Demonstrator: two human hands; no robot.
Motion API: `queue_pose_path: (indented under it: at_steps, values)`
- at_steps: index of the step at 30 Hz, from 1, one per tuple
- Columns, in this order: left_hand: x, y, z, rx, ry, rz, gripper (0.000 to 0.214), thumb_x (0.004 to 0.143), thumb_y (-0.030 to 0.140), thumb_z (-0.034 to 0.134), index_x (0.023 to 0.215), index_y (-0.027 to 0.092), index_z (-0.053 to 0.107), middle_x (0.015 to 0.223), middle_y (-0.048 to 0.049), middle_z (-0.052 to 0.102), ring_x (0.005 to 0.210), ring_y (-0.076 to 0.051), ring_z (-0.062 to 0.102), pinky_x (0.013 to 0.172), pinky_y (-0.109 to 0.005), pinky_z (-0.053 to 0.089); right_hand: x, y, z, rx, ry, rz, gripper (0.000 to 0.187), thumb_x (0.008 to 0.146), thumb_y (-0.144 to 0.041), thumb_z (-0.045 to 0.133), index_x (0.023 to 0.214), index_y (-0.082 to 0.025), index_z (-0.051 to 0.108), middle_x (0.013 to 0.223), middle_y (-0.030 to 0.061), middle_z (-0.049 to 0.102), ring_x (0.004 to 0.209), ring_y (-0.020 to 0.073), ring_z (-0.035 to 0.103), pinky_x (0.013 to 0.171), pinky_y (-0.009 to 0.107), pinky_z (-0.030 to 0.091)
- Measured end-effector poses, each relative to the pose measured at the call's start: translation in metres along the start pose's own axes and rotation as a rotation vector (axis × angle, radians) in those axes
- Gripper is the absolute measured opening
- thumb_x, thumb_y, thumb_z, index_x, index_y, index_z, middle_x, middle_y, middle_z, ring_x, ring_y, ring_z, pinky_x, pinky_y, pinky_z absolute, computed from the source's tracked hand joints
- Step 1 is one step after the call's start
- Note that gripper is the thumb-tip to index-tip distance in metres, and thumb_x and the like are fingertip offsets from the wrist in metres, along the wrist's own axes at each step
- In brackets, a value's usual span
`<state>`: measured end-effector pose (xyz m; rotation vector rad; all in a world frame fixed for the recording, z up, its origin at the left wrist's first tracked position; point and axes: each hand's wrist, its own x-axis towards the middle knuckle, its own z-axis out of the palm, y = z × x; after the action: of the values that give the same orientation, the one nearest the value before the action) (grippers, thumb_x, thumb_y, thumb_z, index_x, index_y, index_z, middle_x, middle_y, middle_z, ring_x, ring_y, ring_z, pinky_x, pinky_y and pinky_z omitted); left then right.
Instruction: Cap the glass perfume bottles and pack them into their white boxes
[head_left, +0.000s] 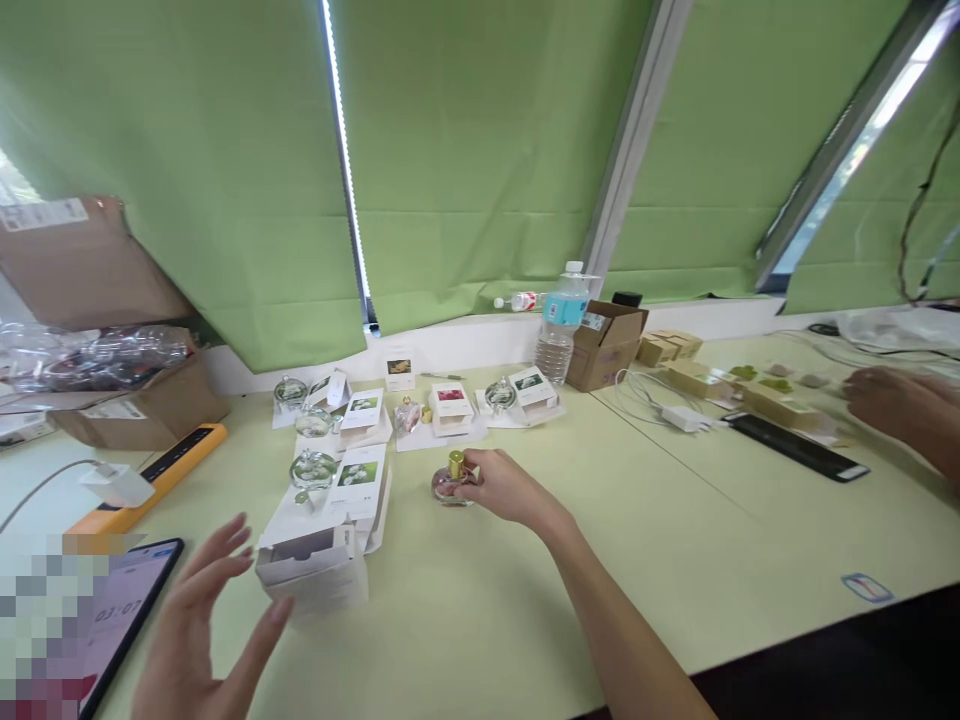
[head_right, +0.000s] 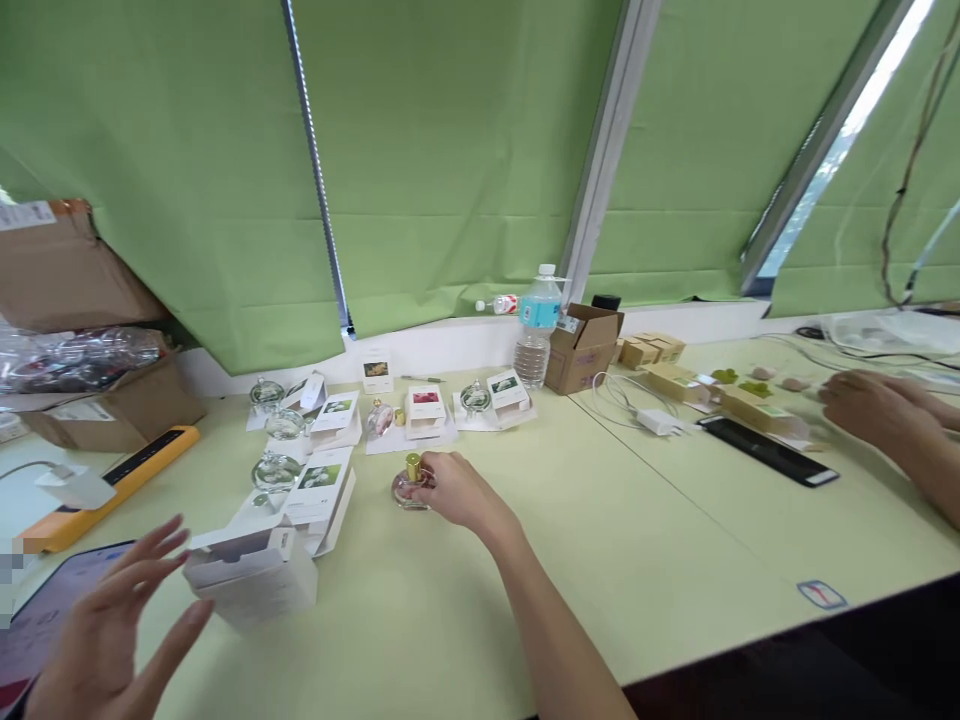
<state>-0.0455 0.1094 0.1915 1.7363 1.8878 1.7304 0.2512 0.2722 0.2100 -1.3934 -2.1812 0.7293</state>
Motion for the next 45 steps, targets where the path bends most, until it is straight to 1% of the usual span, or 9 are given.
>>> queue_pose_path:
  at_steps: [3, 5, 15, 20, 26, 33, 36, 40, 45]
  values:
    - [0.004, 0.020, 0.001, -0.108, -0.115, -0.084, 0.032, 0.080, 0.039, 0.065, 0.108, 0.029, 0.052, 0.145, -0.0036, 0.045, 0.132, -0.030, 0.044, 0.107, -0.054, 0.040, 0.002, 0.002, 0.001, -0.016, -0.003, 0.008, 0.022, 0.077, -0.040, 0.064, 0.080, -0.019, 0.060, 0.081, 0.0040, 0.064, 0.069, 0.0175, 0.056, 0.054, 0.025, 0.034]
    - [0.006, 0.023, 0.002, -0.118, -0.157, -0.089, 0.032, 0.082, 0.038, 0.063, 0.111, 0.029, 0.053, 0.145, -0.0036, 0.046, 0.132, -0.029, 0.045, 0.107, -0.053, 0.041, 0.002, 0.003, 0.001, -0.028, -0.005, 0.009, 0.022, 0.079, -0.041, 0.062, 0.081, -0.019, 0.060, 0.082, 0.0041, 0.063, 0.069, 0.0178, 0.056, 0.054, 0.025, 0.034]
    - [0.011, 0.007, -0.005, 0.099, -0.208, 0.168, 0.022, 0.086, 0.037, 0.058, 0.107, 0.029, 0.060, 0.139, -0.0033, 0.051, 0.119, -0.028, 0.056, 0.094, -0.045, 0.052, 0.002, 0.001, 0.000, -0.036, -0.010, 0.001, 0.024, 0.080, -0.043, 0.060, 0.077, -0.020, 0.056, 0.081, 0.0037, 0.062, 0.068, 0.0176, 0.055, 0.054, 0.025, 0.034]
    - [0.008, 0.002, -0.008, 0.131, -0.166, 0.177, 0.018, 0.087, 0.034, 0.058, 0.104, 0.029, 0.060, 0.130, -0.0026, 0.059, 0.117, -0.025, 0.057, 0.096, -0.041, 0.051, 0.002, 0.003, 0.001, -0.049, -0.006, 0.009, 0.024, 0.079, -0.042, 0.061, 0.075, -0.019, 0.054, 0.079, 0.0032, 0.061, 0.066, 0.0166, 0.054, 0.054, 0.025, 0.034]
    - [0.007, -0.005, -0.011, 0.187, -0.221, 0.370, 0.018, 0.087, 0.029, 0.058, 0.104, 0.030, 0.062, 0.125, -0.0018, 0.060, 0.109, -0.022, 0.061, 0.087, -0.033, 0.056, 0.002, 0.003, 0.002, -0.051, -0.001, 0.006, 0.022, 0.079, -0.040, 0.061, 0.076, -0.020, 0.053, 0.080, 0.0031, 0.061, 0.067, 0.0166, 0.054, 0.053, 0.024, 0.034]
    - [0.006, -0.021, -0.010, 0.286, -0.304, 0.301, 0.037, 0.086, 0.038, 0.058, 0.123, 0.033, 0.056, 0.131, -0.0043, 0.056, 0.109, -0.025, 0.063, 0.082, -0.034, 0.061, 0.001, 0.000, 0.001, -0.043, 0.000, 0.012, 0.020, 0.077, -0.037, 0.064, 0.074, -0.019, 0.054, 0.080, 0.0030, 0.062, 0.067, 0.0161, 0.054, 0.053, 0.024, 0.032]
    - [0.007, -0.026, -0.009, 0.314, -0.357, 0.336, 0.039, 0.084, 0.039, 0.060, 0.122, 0.033, 0.056, 0.127, -0.0045, 0.059, 0.110, -0.026, 0.063, 0.081, -0.034, 0.061, -0.001, -0.001, 0.000, -0.042, 0.003, 0.016, 0.021, 0.078, -0.038, 0.063, 0.075, -0.019, 0.054, 0.080, 0.0029, 0.062, 0.067, 0.0161, 0.054, 0.052, 0.024, 0.032]
    - [0.007, -0.011, -0.001, 0.241, -0.394, 0.427, 0.026, 0.082, 0.037, 0.064, 0.108, 0.030, 0.063, 0.128, -0.0040, 0.058, 0.110, -0.024, 0.063, 0.087, -0.031, 0.058, -0.002, -0.002, -0.002, -0.042, 0.005, 0.022, 0.020, 0.078, -0.038, 0.063, 0.076, -0.019, 0.055, 0.080, 0.0034, 0.063, 0.066, 0.0162, 0.054, 0.053, 0.024, 0.032]
    - [0.003, 0.030, 0.022, 0.108, -0.404, 0.380, 0.013, 0.087, 0.033, 0.060, 0.095, 0.030, 0.068, 0.129, -0.0039, 0.057, 0.096, -0.020, 0.067, 0.079, -0.027, 0.060, -0.002, -0.005, -0.012, 0.025, 0.055, 0.000, 0.023, 0.079, -0.041, 0.062, 0.081, -0.018, 0.059, 0.078, 0.0030, 0.063, 0.065, 0.0158, 0.053, 0.055, 0.024, 0.035]
